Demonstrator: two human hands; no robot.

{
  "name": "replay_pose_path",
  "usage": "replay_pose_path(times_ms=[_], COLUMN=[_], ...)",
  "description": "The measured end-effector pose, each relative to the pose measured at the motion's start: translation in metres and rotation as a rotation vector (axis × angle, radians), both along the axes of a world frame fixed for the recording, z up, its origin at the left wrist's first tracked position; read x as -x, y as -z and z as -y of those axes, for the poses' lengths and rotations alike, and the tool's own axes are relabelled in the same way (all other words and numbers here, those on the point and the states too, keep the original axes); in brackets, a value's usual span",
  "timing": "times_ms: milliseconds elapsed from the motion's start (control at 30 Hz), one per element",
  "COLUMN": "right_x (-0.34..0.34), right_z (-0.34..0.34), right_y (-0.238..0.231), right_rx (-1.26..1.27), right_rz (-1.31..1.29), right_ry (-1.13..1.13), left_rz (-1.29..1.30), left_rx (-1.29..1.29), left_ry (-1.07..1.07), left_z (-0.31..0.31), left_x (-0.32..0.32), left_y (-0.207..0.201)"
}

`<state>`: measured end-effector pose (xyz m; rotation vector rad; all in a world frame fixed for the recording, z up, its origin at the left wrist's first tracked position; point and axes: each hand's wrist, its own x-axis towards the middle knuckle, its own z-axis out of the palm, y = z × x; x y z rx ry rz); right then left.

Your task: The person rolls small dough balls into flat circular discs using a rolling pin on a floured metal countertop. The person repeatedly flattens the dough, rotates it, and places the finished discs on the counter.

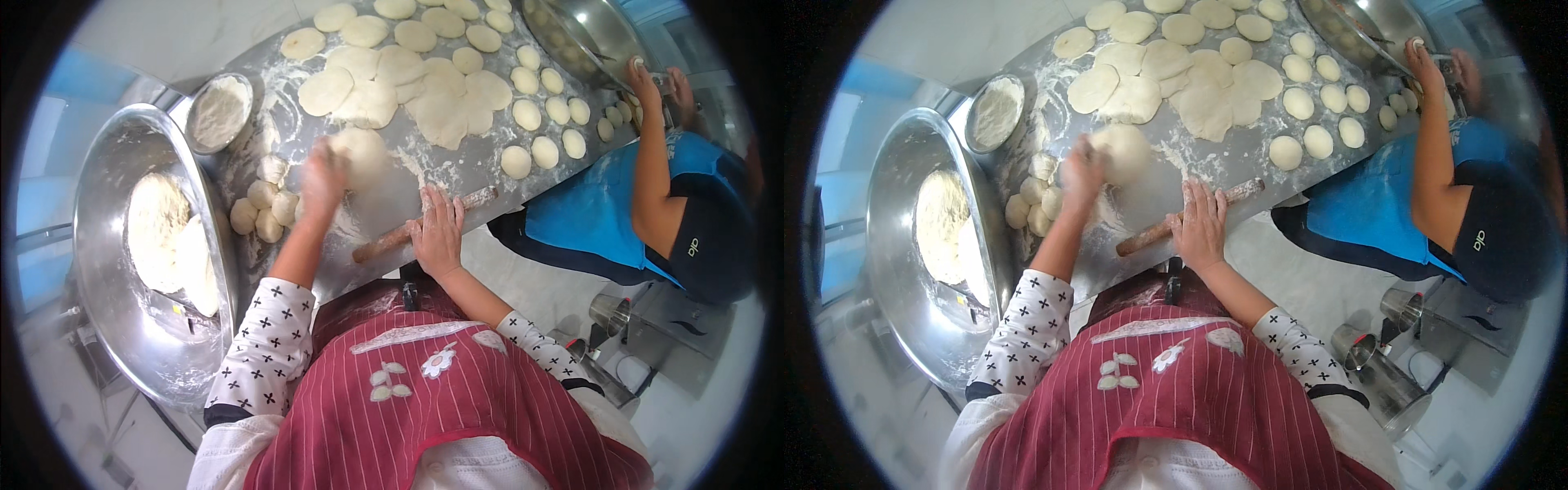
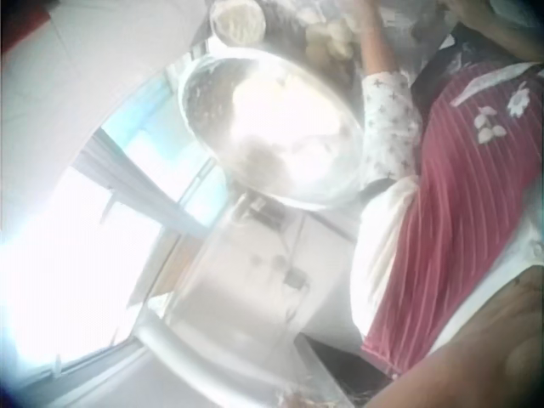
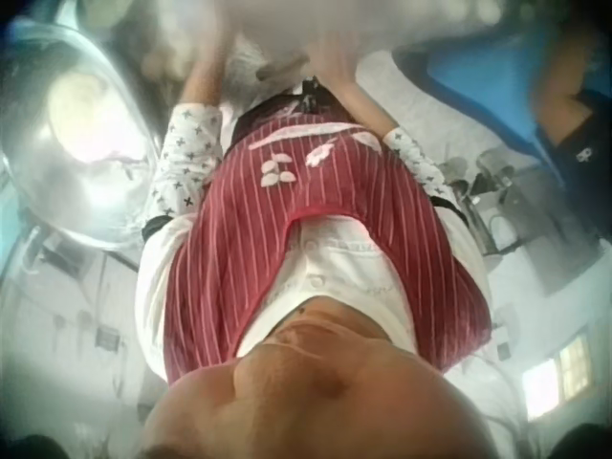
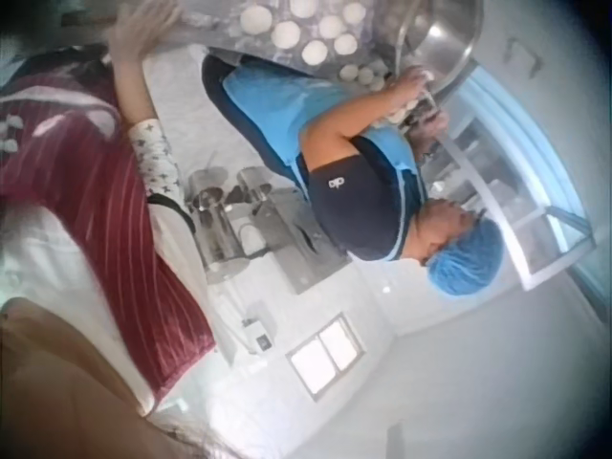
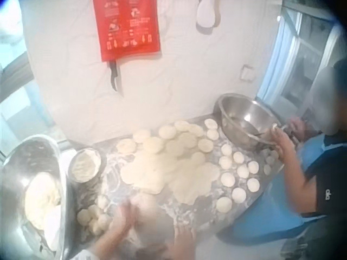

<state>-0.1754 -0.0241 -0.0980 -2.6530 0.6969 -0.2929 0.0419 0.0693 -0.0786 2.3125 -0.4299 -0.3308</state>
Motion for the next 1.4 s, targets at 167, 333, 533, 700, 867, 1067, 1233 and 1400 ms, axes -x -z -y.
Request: replay_pose_path(times_ms=[167, 333, 533, 700, 867, 1067, 1233, 1400], right_x=[-0.014, -0.009, -0.01, -0.015, -0.02, -0.019, 0.0, -0.099], right_z=[0.009, 0.013, 0.017, 0.025, 0.03, 0.031, 0.044, 0.051], right_y=[-0.001, 0.001, -0.002, -0.005, 0.005, 0.005, -0.014, 0.005], right_rx=[0.001, -0.014, -0.028, -0.097, -0.072, -0.037, -0.018, 0.073], right_rz=[0.124, 0.13, 0.116, 0.09, 0.07, 0.021, -0.015, 0.063], right_ry=[-0.033, -0.045, -0.046, -0.048, -0.011, -0.021, 0.004, 0.051], left_rz=[0.386, 0.113, 0.096, 0.572, 0.546, 0.43, 0.099, -0.007], left_rx=[-0.648, 0.018, 0.009, -0.308, -0.33, -0.172, 0.008, -0.16], left_ry=[-0.096, 0.068, 0.358, 0.244, 0.321, 0.328, 0.223, 0.494], left_z=[-0.059, -0.031, 0.014, 0.083, 0.065, 0.082, 0.043, 0.017], left_x=[-0.041, -0.029, 0.004, 0.024, 0.049, 0.02, 0.032, 0.039], left_y=[-0.008, 0.011, 0.027, 0.026, 0.026, 0.049, 0.019, 0.031])
